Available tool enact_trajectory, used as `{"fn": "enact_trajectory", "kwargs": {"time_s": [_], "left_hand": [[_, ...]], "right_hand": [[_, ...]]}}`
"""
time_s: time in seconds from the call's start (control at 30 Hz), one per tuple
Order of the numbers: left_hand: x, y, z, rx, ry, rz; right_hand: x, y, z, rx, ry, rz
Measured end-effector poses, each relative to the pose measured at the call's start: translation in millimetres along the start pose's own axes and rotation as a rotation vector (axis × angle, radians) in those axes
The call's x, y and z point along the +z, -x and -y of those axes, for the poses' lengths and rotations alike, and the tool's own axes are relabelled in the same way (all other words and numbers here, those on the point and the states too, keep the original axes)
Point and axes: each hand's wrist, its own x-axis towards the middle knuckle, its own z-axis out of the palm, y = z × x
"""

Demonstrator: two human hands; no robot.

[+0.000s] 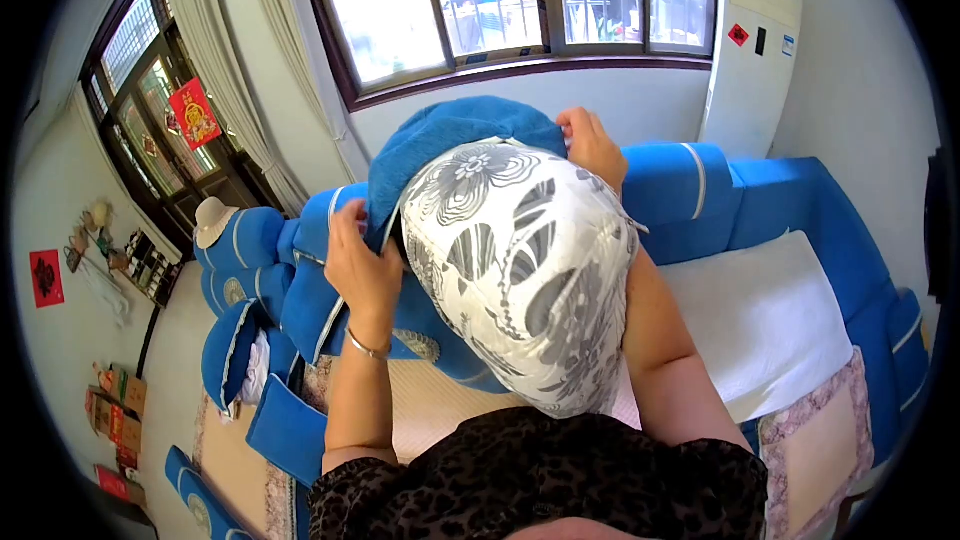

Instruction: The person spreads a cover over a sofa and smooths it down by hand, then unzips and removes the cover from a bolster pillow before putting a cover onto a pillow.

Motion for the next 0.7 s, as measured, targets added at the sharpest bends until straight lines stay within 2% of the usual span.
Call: {"fn": "enact_trajectory", "kwargs": {"time_s": [0.07, 0.1, 0.2, 0.23, 0.33, 0.37, 0.47, 0.53, 0.57, 0.67, 0.7], "left_hand": [[-6.7, 12.5, -0.6, 0.009, 0.078, -0.042], [-13.3, 12.0, -11.8, 0.015, 0.098, -0.030], [-18.9, 7.6, -23.1, 0.034, 0.269, -0.020], [-21.0, 5.1, -27.9, 0.010, 0.314, -0.021], [-28.9, -3.0, -41.0, -0.010, 0.378, -0.007], [-30.7, -5.5, -43.0, 0.017, 0.353, 0.006], [-29.3, -19.4, -44.0, 0.102, 0.282, -0.033], [-31.7, -30.2, -44.7, 0.181, 0.175, -0.092], [-35.8, -31.9, -49.2, 0.244, 0.025, -0.133], [-42.2, -7.4, -42.6, 0.235, 0.018, -0.098], [-37.6, 6.7, -40.7, 0.237, 0.131, -0.114]], "right_hand": [[6.0, 1.7, -0.3, 0.176, -0.079, 0.208], [19.0, 1.1, -16.3, 0.182, -0.216, 0.232], [43.7, -0.2, -24.2, 0.157, -0.851, 0.263], [41.1, -0.3, -21.0, 0.115, -0.900, 0.252], [15.5, 1.7, 4.1, 0.268, -1.113, 0.212], [7.4, 2.1, 14.3, 0.288, -1.097, 0.122], [-20.9, 2.0, 39.8, 0.115, -0.999, -0.063], [-27.7, 1.0, 42.7, 0.039, -0.944, -0.109], [-29.1, 1.5, 44.3, 0.007, -0.879, -0.131], [-26.2, 2.0, 40.8, -0.038, -0.856, -0.101], [-28.4, 3.3, 39.8, -0.064, -0.842, -0.058]]}}
